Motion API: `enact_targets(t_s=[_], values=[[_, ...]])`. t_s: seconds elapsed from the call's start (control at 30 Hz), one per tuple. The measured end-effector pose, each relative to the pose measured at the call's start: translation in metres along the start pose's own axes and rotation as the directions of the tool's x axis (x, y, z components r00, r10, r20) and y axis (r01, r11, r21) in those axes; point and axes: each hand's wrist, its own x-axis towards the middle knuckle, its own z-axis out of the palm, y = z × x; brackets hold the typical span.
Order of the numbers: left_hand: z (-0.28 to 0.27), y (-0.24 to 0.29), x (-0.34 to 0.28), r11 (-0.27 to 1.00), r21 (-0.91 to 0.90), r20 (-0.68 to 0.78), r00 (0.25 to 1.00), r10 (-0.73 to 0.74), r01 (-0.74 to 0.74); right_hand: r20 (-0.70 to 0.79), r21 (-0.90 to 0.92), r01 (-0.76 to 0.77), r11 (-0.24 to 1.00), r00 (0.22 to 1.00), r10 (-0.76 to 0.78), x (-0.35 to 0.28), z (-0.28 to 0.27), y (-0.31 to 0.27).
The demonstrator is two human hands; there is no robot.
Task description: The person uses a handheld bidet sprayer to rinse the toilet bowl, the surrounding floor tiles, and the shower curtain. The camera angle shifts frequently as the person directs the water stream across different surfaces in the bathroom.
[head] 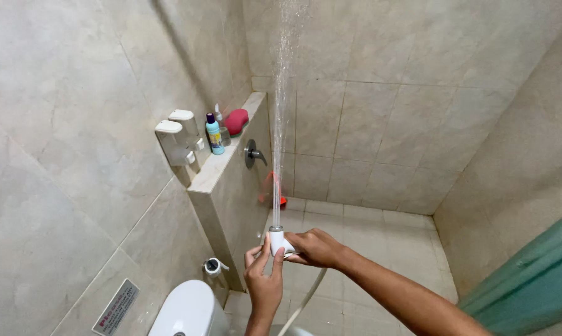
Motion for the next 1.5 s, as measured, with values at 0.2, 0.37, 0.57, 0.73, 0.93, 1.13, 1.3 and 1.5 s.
enact_targets(t_s=[0.2, 0.37, 0.57, 0.73, 0.93, 1.13, 1.3, 1.5], values=[[0.002, -0.012, -0.005, 0.999, 0.034, -0.11, 0.993, 0.03, -0.027, 0.06, -0.024, 0.087, 0.996, 0.995, -0.085, 0.011, 0.006, 0.01], [0.001, -0.006, -0.008, 0.998, 0.036, -0.14, 0.989, -0.04, 0.046, 0.075, 0.032, 0.129, 0.991, 0.988, -0.131, 0.021, 0.001, 0.008], [0.007, -0.003, -0.013, 0.999, 0.044, -0.262, 0.964, 0.035, -0.024, 0.118, 0.026, 0.14, 0.99, 0.983, -0.142, 0.026, 0.0, 0.009], [0.009, -0.002, -0.017, 0.998, 0.05, -0.294, 0.954, 0.056, -0.043, 0.134, 0.098, 0.14, 0.985, 0.979, -0.152, 0.024, -0.006, 0.003], [0.013, 0.003, -0.018, 0.996, 0.075, -0.287, 0.955, 0.073, -0.053, 0.155, 0.101, 0.118, 0.988, 0.979, -0.133, 0.021, -0.011, 0.002], [0.016, 0.001, -0.021, 0.998, 0.06, -0.265, 0.963, 0.048, -0.033, 0.179, 0.06, 0.09, 0.994, 0.979, -0.099, 0.016, -0.008, 0.008], [0.017, 0.003, -0.022, 0.998, 0.06, -0.257, 0.965, 0.046, -0.032, 0.173, 0.082, 0.077, 0.994, 0.981, -0.091, 0.013, -0.012, 0.004], [0.017, 0.003, -0.022, 0.997, 0.07, -0.224, 0.974, 0.04, -0.025, 0.172, 0.075, 0.061, 0.995, 0.982, -0.073, 0.009, -0.011, 0.007]])
